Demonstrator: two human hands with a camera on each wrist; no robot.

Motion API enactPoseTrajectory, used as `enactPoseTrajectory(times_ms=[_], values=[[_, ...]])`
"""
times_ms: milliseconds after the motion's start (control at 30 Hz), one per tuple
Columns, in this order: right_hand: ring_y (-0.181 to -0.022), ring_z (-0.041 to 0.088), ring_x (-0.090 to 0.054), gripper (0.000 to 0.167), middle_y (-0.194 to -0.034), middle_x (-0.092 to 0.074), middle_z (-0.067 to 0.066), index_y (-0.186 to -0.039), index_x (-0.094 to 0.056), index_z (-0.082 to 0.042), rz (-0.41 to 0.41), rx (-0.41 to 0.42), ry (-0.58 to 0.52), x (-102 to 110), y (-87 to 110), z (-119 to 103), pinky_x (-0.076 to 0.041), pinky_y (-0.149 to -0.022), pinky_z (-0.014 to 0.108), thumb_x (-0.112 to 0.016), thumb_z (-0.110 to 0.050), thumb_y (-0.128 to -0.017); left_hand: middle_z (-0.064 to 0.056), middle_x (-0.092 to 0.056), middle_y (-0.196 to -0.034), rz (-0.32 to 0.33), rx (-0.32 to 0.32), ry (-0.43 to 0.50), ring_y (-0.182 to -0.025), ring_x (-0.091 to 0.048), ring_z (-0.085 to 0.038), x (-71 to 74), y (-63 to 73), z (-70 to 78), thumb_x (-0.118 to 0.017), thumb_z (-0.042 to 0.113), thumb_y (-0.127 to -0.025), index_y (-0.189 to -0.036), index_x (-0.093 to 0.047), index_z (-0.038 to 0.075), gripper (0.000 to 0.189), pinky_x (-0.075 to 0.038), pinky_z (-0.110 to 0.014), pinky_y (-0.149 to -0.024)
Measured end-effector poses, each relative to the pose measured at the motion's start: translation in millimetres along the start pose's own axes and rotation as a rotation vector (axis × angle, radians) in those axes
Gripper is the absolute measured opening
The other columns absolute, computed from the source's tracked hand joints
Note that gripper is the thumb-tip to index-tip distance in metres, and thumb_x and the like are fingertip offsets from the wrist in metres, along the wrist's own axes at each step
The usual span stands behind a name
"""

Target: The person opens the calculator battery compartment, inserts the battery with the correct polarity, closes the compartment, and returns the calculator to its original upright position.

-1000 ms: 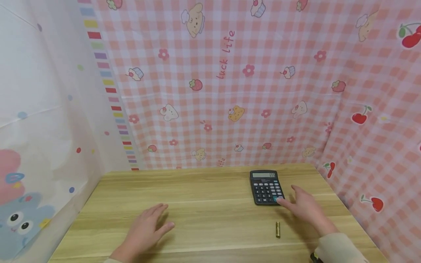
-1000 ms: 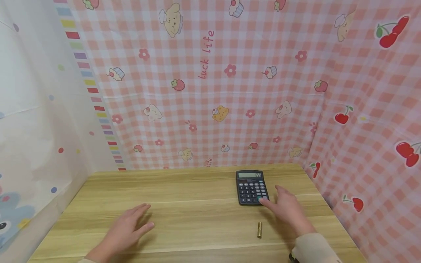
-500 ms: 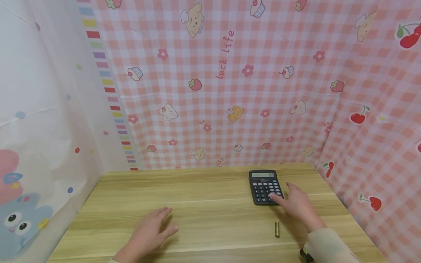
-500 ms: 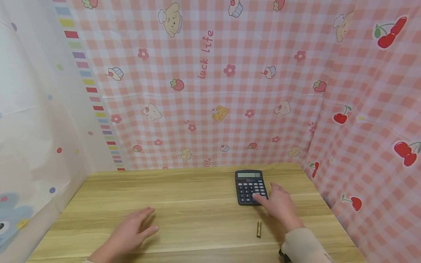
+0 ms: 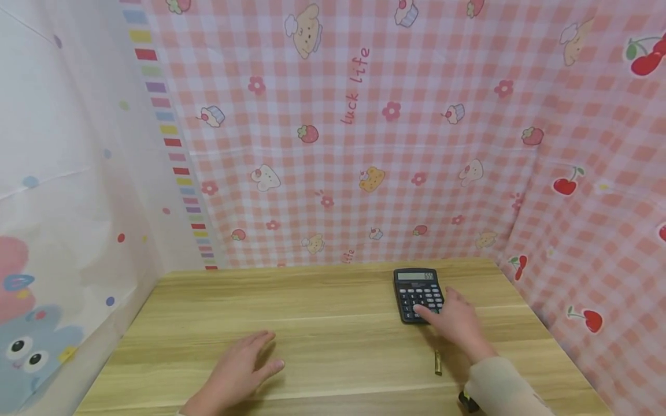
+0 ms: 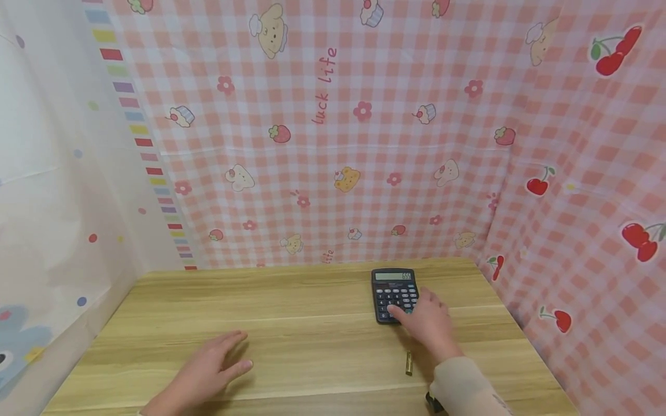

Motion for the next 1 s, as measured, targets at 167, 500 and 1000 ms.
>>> enactPoseTrajectory(times_ms=[167,500,1000], values=[[-0.146,0.070,-0.030,0.122,-0.162,-0.023,0.049,-0.162,-0.018,0.016,0.007,0.008,0.005,-4,0.0,-6,-0.031,-0.119,0.077,-0.068,-0.071,-0.094,-0.018,-0.055,-0.160,-0.007,0.007,0.019,-0.148,-0.050,-0.047,-2.8,-0.3,2.8,-0.069,0.055,-0.100,-0.153,-0.057,0.009,0.072,-0.037,-0.072,-0.119],[-0.148,0.070,-0.025,0.123,-0.164,-0.020,0.047,-0.163,-0.015,0.013,0.008,0.003,0.042,-17,-0.1,-13,-0.028,-0.118,0.081,-0.069,-0.072,-0.092,-0.019,-0.055,-0.160,-0.006,0.009,0.019,-0.148,-0.050,-0.047,-6.5,0.8,6.6,-0.070,0.055,-0.099,-0.152,-0.059,0.008,0.071,-0.036,-0.071,-0.120],[-0.149,0.070,-0.025,0.122,-0.164,-0.018,0.048,-0.164,-0.018,0.013,0.021,0.001,0.056,-29,-5.4,-22,-0.030,-0.118,0.080,-0.072,-0.069,-0.091,-0.020,-0.054,-0.160,-0.019,-0.002,0.034,-0.147,-0.050,-0.048,-6.1,1.4,11.3,-0.071,0.055,-0.099,-0.151,-0.059,0.008,0.072,-0.038,-0.074,-0.117]])
Point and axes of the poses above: each hand's wrist, its own y-axis away from the middle knuckle, its own x-axis out of the back of the hand, z = x × y, the point moved 4 cm from there along -y, towards the middle knuckle
